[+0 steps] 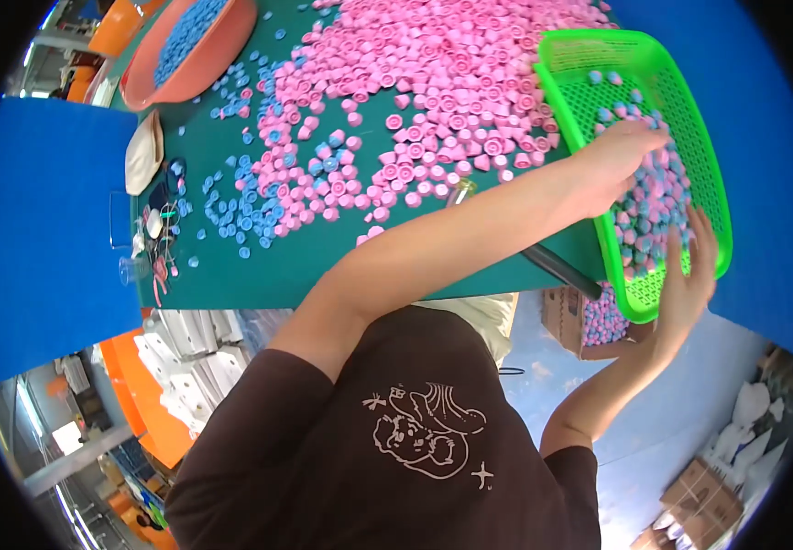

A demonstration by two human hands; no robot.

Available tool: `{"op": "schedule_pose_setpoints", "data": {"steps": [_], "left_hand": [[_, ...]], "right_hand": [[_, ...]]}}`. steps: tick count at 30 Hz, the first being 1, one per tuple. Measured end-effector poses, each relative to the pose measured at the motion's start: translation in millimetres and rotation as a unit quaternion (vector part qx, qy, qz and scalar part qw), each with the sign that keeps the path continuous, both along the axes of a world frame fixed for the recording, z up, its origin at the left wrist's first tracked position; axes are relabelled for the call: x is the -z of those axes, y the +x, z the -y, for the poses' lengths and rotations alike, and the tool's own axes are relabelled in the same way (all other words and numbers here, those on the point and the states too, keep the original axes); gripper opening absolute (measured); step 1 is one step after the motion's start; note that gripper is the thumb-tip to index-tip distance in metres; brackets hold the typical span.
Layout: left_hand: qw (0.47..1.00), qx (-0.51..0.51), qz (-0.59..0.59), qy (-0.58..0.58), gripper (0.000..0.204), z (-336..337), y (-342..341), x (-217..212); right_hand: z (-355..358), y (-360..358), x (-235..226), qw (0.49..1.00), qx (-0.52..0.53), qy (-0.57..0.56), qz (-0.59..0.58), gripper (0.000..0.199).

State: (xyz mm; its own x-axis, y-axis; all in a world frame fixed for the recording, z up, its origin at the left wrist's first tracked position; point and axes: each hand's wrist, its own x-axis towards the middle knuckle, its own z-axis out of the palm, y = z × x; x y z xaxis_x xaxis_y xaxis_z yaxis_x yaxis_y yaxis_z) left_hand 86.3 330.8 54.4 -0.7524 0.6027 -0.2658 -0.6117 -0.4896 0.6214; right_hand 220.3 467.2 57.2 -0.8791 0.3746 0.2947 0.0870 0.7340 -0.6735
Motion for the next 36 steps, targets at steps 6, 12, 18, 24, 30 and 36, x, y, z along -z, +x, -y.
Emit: {"op": "schedule_pose_setpoints", "data": {"steps": [6, 12, 18, 24, 30, 36], "left_hand": [[0.936, -0.064, -0.283, -0.198, 0.025, 201, 25, -2], [0.659, -0.200, -0.341, -0.640, 0.016, 404, 32, 12], [0.607, -0.115, -0.408, -0.672, 0.015, 437, 17, 23], [0.595, -0.057, -0.495, -0.631, 0.018, 415, 10, 40], [0.552, -0.070, -0.548, -0.624, 0.019, 411, 4, 47], [0.682, -0.040, -0.439, -0.584, 0.022, 397, 6, 21]], "right_hand": [[127, -27, -12, 0.962, -0.101, -0.253, 0.020, 0.022], [268, -115, 19, 0.857, -0.506, -0.041, 0.082, 0.041], [319, -166, 40, 0.794, -0.575, 0.184, 0.071, 0.048], [322, -177, 35, 0.766, -0.591, 0.218, 0.126, 0.039], [316, -179, 36, 0.764, -0.585, 0.200, 0.186, 0.023], [308, -181, 30, 0.804, -0.571, 0.060, 0.158, 0.024]]}}
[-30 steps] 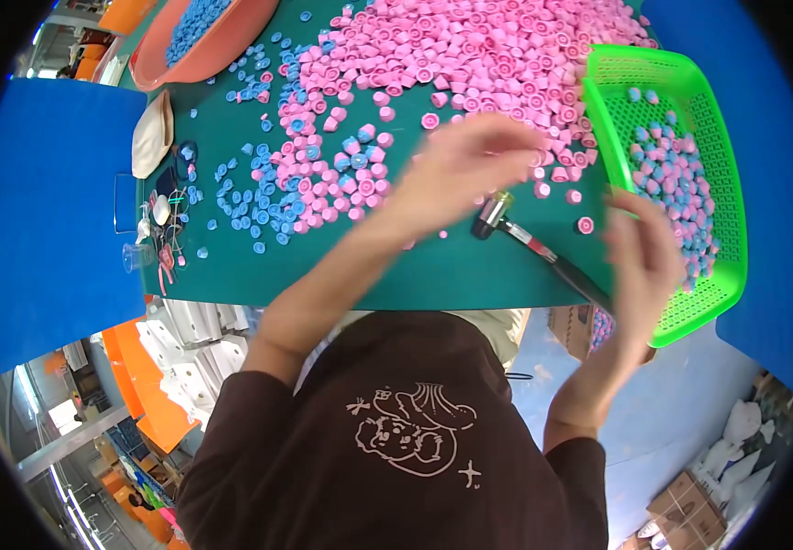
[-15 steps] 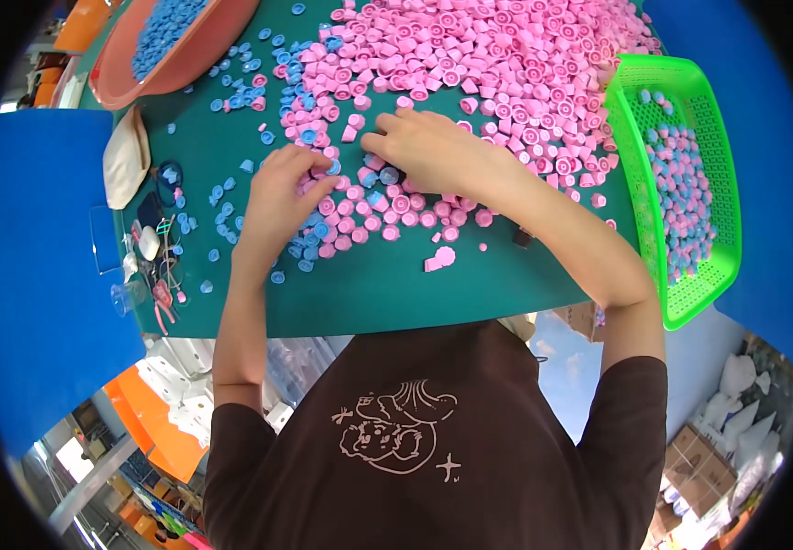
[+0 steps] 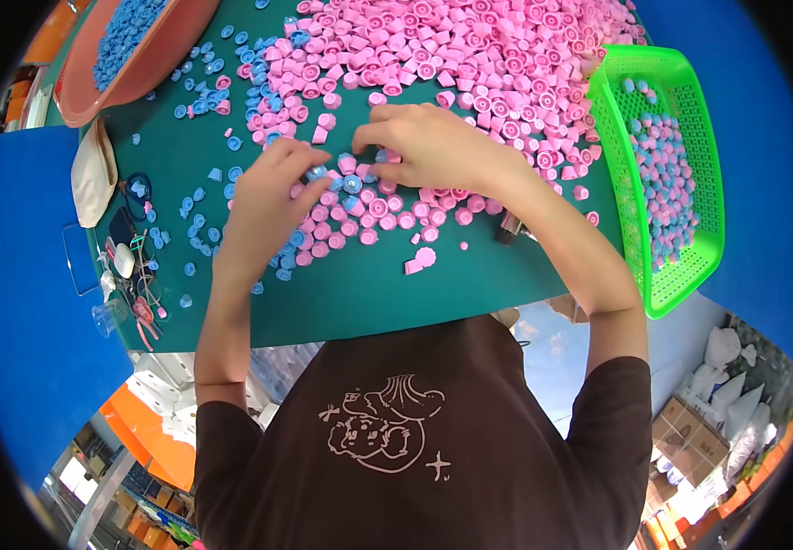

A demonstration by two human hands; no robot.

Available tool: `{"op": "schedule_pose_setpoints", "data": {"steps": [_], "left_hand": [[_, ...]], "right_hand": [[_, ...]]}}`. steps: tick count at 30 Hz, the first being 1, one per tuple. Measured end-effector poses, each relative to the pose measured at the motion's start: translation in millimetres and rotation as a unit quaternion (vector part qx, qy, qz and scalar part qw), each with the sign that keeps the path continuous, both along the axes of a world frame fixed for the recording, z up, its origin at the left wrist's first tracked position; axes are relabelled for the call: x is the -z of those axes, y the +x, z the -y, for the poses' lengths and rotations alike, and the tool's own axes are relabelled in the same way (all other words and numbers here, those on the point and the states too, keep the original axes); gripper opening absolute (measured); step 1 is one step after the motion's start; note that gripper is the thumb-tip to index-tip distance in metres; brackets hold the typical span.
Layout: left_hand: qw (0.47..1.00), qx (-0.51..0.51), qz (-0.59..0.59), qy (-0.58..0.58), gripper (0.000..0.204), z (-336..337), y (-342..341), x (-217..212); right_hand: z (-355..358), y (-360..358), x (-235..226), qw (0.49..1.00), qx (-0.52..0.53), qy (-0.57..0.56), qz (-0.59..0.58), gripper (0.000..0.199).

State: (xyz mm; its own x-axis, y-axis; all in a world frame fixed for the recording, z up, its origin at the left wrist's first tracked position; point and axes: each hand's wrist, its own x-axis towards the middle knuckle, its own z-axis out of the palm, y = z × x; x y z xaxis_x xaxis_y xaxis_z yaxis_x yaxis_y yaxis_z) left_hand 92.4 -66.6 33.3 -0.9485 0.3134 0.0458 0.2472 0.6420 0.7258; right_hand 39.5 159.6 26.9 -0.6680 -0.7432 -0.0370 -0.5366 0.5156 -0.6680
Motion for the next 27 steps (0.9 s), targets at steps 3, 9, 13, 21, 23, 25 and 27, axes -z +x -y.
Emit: {"op": "schedule_pose_setpoints", "data": {"steps": [3, 9, 13, 21, 23, 25, 27], "left_hand": [[0.997, 0.063, -0.025, -0.035, 0.025, -10, 6, 11], [0.995, 0.076, -0.040, -0.054, 0.033, -15, 2, 17], [0.990, 0.126, -0.036, -0.056, 0.036, -17, -4, 18], [0.984, 0.151, 0.095, -0.014, 0.035, -21, -24, 23], [0.987, 0.107, 0.121, 0.002, 0.034, -17, -25, 22], [0.990, 0.059, 0.123, 0.038, 0.030, -12, -26, 25], [0.989, 0.012, 0.125, 0.074, 0.026, -7, -28, 23]], "right_hand": [[12, 4, 7, 0.996, -0.020, 0.076, 0.035, 0.027], [-6, -5, 0, 0.955, 0.117, -0.085, 0.260, 0.026], [-31, 5, -4, 0.789, 0.187, -0.392, 0.435, 0.018], [-7, 43, 13, 0.989, 0.130, -0.068, 0.035, 0.018], [1, 44, 12, 0.990, 0.135, -0.025, -0.021, 0.020], [9, 41, 9, 0.993, 0.109, 0.049, -0.012, 0.021], [16, 38, 19, 0.993, 0.100, 0.048, -0.039, 0.020]]}}
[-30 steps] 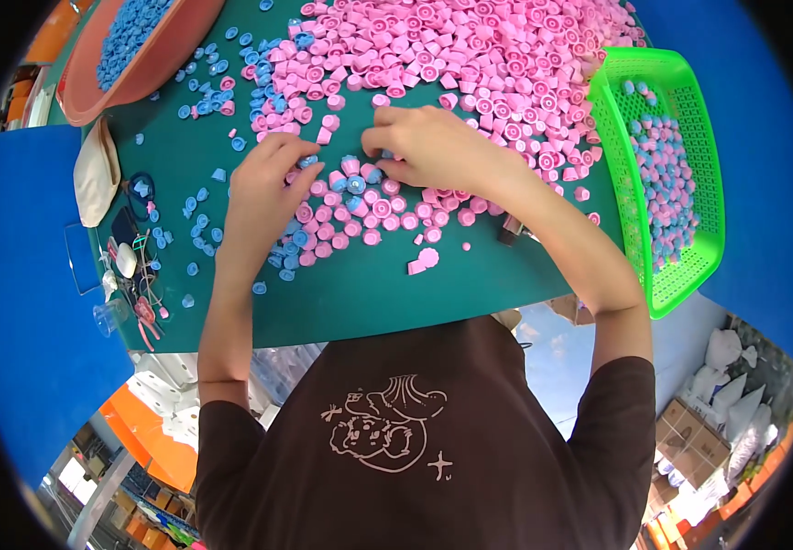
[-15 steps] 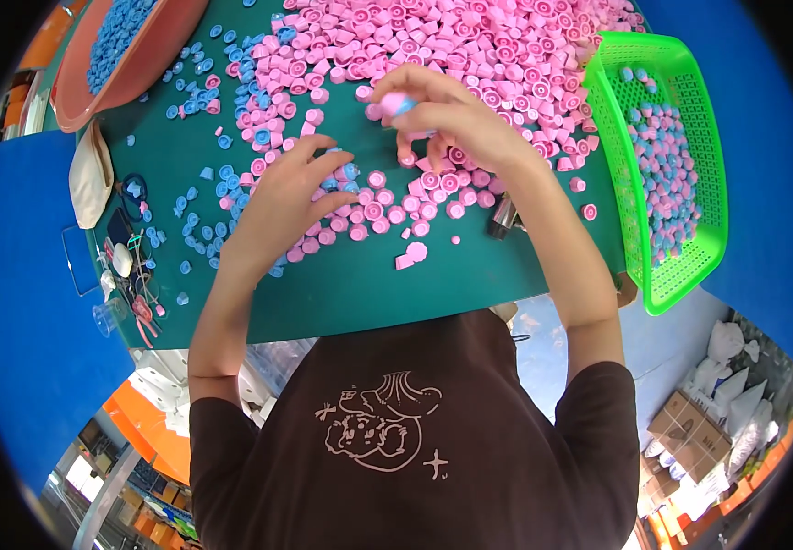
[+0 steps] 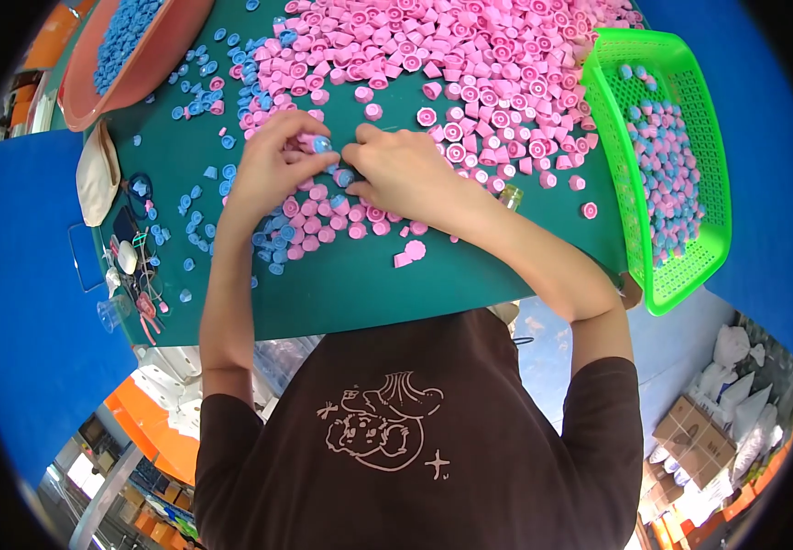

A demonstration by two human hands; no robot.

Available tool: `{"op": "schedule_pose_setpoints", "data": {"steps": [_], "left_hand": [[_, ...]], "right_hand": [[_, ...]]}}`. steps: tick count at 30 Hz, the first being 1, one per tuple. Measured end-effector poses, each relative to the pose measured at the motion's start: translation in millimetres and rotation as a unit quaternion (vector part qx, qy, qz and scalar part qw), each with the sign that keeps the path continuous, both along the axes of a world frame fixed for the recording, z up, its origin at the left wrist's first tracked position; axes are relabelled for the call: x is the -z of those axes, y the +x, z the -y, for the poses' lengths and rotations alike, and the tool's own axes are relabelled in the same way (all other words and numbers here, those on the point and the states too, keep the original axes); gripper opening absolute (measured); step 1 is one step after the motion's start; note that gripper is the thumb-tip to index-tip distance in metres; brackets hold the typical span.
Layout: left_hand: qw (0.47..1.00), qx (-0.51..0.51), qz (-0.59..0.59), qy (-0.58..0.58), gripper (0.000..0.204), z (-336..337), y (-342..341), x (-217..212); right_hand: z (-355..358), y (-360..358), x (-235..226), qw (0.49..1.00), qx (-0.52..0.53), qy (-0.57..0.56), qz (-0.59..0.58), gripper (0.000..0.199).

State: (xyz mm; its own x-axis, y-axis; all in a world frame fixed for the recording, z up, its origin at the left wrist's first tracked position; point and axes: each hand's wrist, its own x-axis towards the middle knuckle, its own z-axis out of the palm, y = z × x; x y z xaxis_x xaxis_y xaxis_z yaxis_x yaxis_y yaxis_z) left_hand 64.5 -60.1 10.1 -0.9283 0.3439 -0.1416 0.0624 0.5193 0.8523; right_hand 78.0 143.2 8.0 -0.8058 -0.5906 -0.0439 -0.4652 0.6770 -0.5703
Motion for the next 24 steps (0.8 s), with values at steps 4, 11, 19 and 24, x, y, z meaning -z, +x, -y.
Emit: {"op": "schedule_pose_setpoints", "data": {"steps": [4, 11, 19, 24], "left_hand": [[0.945, -0.143, 0.090, 0.279, 0.025, 29, 2, -14], [0.816, -0.230, 0.188, 0.496, 0.011, 62, 21, -10], [0.981, -0.071, -0.164, -0.068, 0.018, 9, 5, 3], [0.954, -0.007, -0.210, -0.213, 0.024, -3, -6, 9]], "right_hand": [[5, -11, 10, 0.998, 0.004, -0.068, 0.004, 0.018], [15, -8, -3, 0.996, -0.073, -0.054, 0.016, 0.029], [18, -1, -3, 0.988, -0.153, -0.008, 0.033, 0.034], [22, 9, -5, 0.985, -0.168, 0.035, -0.006, 0.038]]}}
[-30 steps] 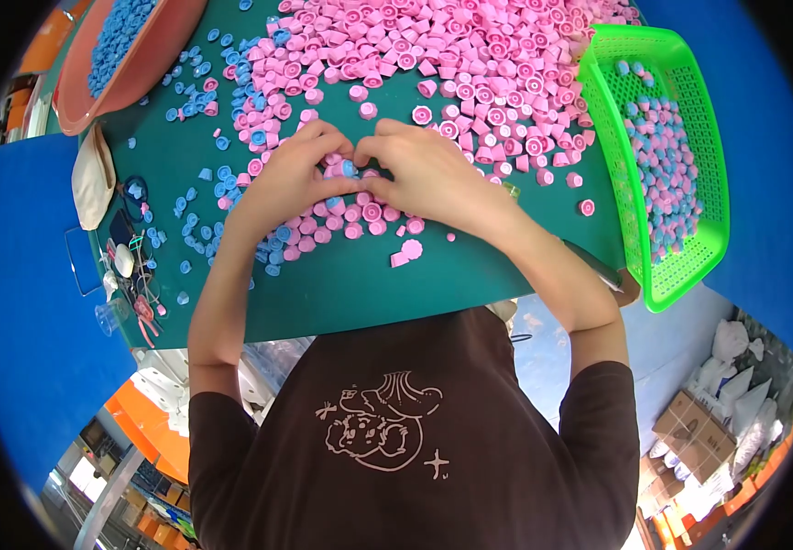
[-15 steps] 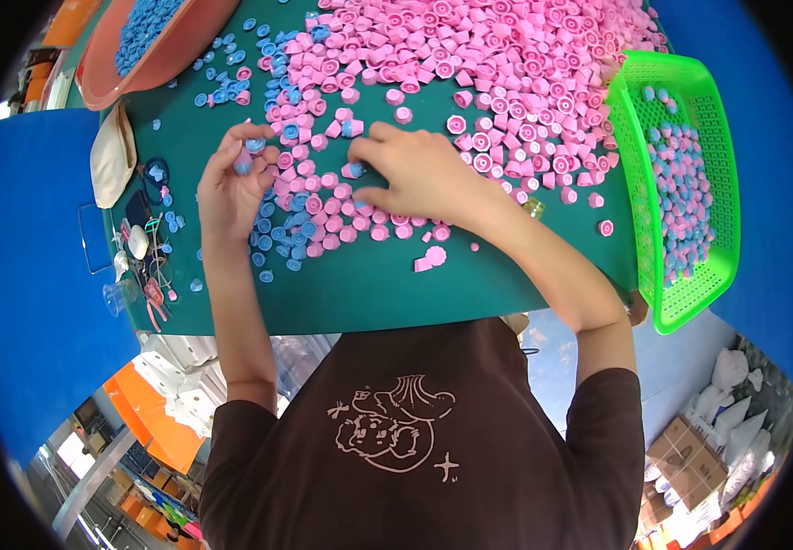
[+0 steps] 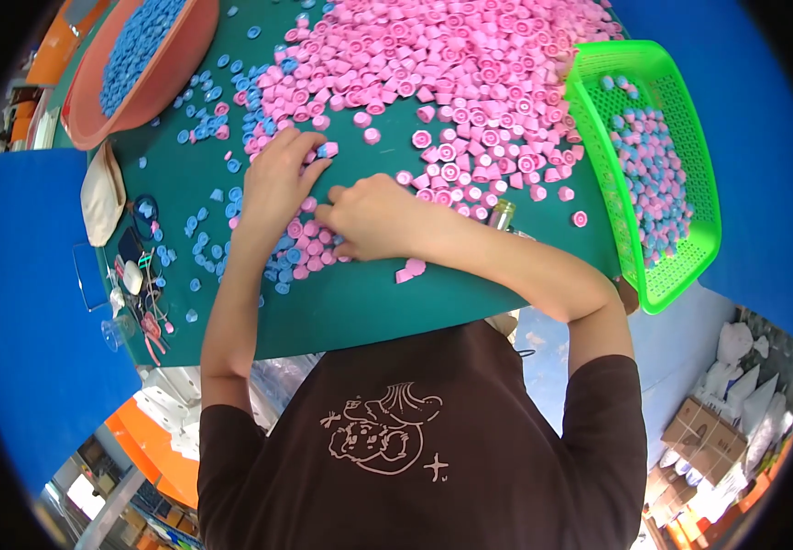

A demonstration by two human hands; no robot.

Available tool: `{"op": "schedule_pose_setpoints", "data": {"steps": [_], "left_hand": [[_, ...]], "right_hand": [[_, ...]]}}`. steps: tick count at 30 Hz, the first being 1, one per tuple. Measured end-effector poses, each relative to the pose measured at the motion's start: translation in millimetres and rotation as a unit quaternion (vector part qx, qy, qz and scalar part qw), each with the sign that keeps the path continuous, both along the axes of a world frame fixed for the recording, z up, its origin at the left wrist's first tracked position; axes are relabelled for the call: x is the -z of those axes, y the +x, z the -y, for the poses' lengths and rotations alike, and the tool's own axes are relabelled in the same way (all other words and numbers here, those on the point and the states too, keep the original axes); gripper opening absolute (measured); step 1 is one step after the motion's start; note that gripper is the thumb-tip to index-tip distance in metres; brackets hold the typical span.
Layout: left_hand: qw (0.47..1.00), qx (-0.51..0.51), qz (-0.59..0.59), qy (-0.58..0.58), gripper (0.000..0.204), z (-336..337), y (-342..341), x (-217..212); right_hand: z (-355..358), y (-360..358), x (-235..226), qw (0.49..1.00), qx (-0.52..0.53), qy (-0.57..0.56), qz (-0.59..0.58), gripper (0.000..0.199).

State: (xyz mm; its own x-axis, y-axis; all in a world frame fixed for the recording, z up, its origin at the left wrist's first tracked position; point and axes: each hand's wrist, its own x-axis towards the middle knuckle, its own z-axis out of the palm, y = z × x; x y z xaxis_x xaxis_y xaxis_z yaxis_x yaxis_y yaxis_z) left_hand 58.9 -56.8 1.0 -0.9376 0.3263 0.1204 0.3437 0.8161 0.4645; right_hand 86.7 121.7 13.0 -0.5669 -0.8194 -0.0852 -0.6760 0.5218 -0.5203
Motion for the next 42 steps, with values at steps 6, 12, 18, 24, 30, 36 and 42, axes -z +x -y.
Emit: {"op": "schedule_pose_setpoints", "data": {"steps": [6, 12, 18, 24, 30, 36, 42], "left_hand": [[0.998, -0.005, 0.004, 0.056, 0.025, 3, -6, -3], [0.739, -0.101, 0.274, 0.607, 0.035, 30, -10, -18], [0.583, -0.091, 0.348, 0.728, 0.035, 32, -12, -31], [0.295, -0.045, 0.445, 0.844, 0.029, 21, -31, -16], [0.320, -0.056, 0.458, 0.828, 0.026, 2, -36, -22], [0.334, -0.046, 0.460, 0.821, 0.026, -12, -42, -23], [0.320, -0.030, 0.456, 0.830, 0.033, -60, -45, -42]], "right_hand": [[-1, -4, 33, 0.981, -0.059, -0.091, -0.162, 0.036], [-4, -6, 44, 0.969, -0.012, -0.130, -0.208, 0.038], [-8, -12, 43, 0.968, -0.082, -0.116, -0.206, 0.040], [-10, -27, 54, 0.966, 0.022, -0.150, -0.212, 0.040], [-10, -31, 41, 0.961, -0.091, -0.147, -0.218, 0.036], [-9, -41, 19, 0.970, 0.076, -0.229, -0.034, 0.031], [-100, -5, -17, 0.526, 0.259, -0.564, 0.581, 0.025]]}}
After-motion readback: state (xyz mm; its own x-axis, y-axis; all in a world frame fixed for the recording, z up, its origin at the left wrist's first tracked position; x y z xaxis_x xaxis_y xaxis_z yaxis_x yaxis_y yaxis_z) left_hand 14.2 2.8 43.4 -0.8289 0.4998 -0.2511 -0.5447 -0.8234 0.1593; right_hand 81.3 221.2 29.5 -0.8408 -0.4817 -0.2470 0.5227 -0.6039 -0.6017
